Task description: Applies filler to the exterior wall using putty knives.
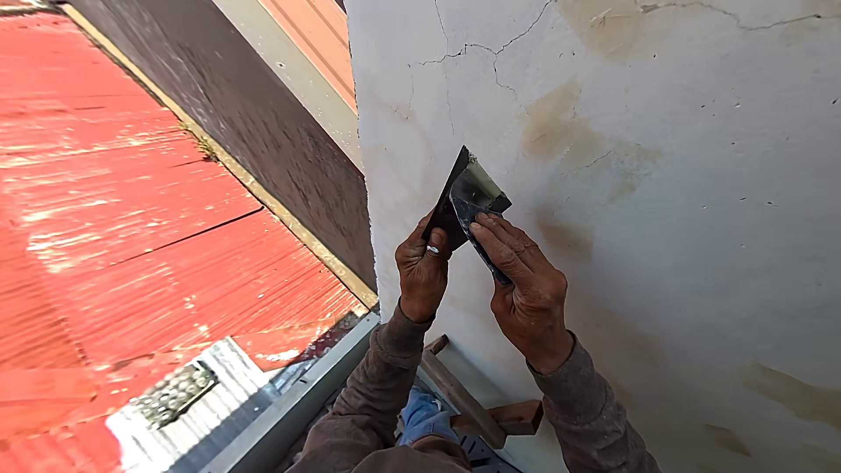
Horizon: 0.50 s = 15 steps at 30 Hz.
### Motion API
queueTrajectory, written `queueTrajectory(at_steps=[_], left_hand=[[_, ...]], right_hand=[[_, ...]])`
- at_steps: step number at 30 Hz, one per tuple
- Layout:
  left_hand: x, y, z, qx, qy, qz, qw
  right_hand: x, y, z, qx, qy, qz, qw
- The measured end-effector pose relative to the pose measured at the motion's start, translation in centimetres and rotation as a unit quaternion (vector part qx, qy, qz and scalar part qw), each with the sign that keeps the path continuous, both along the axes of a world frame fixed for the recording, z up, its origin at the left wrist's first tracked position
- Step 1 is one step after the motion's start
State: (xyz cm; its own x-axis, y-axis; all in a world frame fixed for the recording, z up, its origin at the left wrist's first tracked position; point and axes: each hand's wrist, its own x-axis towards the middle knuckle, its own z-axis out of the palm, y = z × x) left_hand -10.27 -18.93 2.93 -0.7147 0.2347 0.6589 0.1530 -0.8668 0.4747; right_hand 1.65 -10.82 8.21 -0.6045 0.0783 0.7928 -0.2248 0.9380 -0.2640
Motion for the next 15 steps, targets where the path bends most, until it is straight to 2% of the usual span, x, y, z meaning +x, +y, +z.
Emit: queueTrajectory(at_steps=[3,6,8,11,15], left_hand=[[-1.5,-1.3,0.5,0.064,-0.057,0.005,0.996],[-3.8,-3.0,-0.7,0.110,-0.167,0.041,0.979],[-4.9,-3.9,-2.4,0.115,-0.235,0.054,0.964],[-4.1,-4.5,-5.8,0.120,-0.323,0.034,0.938],[-0.8,-4.6,-9.9,0.117,-0.376,-0.018,0.919]], right_hand=[[0.6,0.3,2.1,0.038,-0.032,0.016,0.999],[0.5,0.2,5.4,0.169,-0.023,-0.048,0.984],[-0.8,0.4,8.3,0.285,-0.019,-0.097,0.954],[-4.9,1.6,12.7,0.440,-0.036,-0.135,0.887],[-12.7,2.6,19.0,0.535,-0.096,-0.137,0.828]])
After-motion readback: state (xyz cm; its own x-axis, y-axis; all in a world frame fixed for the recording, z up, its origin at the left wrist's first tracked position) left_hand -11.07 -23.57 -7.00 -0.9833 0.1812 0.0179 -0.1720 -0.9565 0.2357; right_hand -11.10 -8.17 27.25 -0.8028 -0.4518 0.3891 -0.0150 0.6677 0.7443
